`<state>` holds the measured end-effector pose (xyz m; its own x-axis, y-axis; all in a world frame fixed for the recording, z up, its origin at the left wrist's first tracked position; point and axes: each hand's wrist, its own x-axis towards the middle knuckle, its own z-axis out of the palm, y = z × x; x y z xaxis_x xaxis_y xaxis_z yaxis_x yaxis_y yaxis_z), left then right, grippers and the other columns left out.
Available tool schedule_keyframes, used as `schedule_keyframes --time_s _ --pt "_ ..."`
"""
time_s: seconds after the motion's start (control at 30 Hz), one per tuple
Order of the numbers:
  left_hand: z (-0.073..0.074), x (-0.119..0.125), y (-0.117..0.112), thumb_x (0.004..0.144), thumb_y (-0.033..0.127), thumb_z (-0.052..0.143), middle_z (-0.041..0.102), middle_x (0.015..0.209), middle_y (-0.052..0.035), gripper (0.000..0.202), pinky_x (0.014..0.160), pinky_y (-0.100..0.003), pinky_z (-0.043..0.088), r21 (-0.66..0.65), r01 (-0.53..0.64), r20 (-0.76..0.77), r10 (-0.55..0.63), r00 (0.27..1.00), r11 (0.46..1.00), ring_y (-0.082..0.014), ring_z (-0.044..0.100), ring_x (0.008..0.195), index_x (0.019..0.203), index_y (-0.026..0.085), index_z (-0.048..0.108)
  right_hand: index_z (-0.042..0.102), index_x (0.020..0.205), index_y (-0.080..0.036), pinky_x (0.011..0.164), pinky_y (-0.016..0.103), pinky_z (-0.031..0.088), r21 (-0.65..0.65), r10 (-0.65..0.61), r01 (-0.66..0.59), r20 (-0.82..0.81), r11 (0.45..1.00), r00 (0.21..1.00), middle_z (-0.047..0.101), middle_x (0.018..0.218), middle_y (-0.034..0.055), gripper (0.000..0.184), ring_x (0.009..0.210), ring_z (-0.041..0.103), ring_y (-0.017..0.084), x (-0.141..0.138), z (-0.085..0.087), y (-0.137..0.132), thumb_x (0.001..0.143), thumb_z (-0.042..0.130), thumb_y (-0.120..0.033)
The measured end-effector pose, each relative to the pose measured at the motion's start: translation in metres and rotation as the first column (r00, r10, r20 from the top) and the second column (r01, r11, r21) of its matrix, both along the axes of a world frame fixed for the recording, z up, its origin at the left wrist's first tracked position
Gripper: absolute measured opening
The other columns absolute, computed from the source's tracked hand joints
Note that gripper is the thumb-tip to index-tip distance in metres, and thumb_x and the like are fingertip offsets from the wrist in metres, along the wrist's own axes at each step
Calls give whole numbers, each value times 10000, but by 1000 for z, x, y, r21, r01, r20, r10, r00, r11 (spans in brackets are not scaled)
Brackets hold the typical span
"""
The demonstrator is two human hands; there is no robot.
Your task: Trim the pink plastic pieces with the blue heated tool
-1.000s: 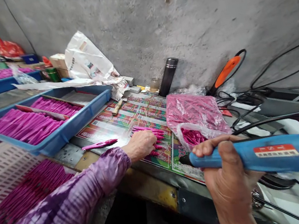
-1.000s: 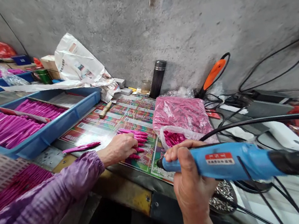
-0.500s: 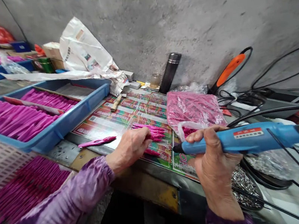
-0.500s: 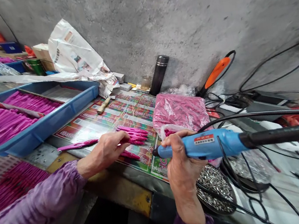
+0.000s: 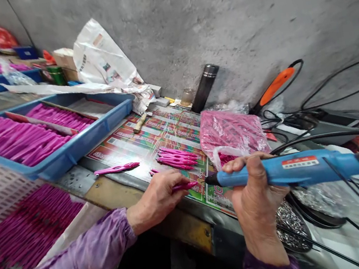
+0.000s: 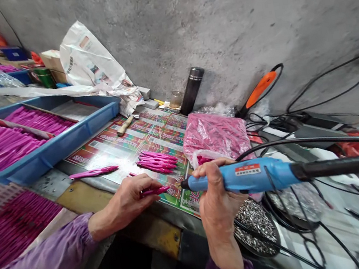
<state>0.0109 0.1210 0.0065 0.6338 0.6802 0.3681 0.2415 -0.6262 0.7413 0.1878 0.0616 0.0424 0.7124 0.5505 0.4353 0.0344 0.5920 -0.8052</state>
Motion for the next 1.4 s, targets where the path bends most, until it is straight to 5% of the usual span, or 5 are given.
schedule_keyframes --time_s 0.37,0.53,0.77,1.03,1.4 --pt "-16 1 -15 995 179 536 677 956 -62 190 727 -248 486 242 81 -152 -45 987 967 -160 659 828 1021 170 724 539 855 -219 693 337 523 9 65 -64 -22 998 998 556 663 -61 314 611 561 133 0 2 -11 812 789 -402" --pt "-20 9 -25 1023 212 470 632 847 -44 213 636 -269 445 414 92 -269 25 963 906 -165 596 725 891 171 632 556 858 -215 695 340 515 -20 80 -81 -42 997 996 550 681 -49 351 626 550 138 -1 10 -27 809 782 -480" --pt "-24 13 -32 1004 161 453 561 762 -7 192 602 -265 422 514 26 -182 79 980 858 -151 529 661 828 205 517 570 850 -236 691 318 497 -39 101 -106 -101 994 990 496 696 -48 375 656 506 136 -5 21 -51 815 737 -570" --pt "-23 11 -35 1069 178 374 529 691 10 327 570 -273 372 668 -89 13 108 994 739 -139 483 590 760 215 475 563 824 -245 655 290 467 -34 134 -143 -195 989 972 445 683 -59 494 639 446 126 -10 24 -58 704 818 -651" --pt "-22 11 -35 1073 175 377 566 722 -3 294 591 -277 394 667 -74 -5 103 995 742 -148 516 617 847 177 565 558 826 -243 664 293 471 -16 136 -142 -189 990 973 441 680 -60 487 641 441 124 -14 26 -61 733 800 -655"
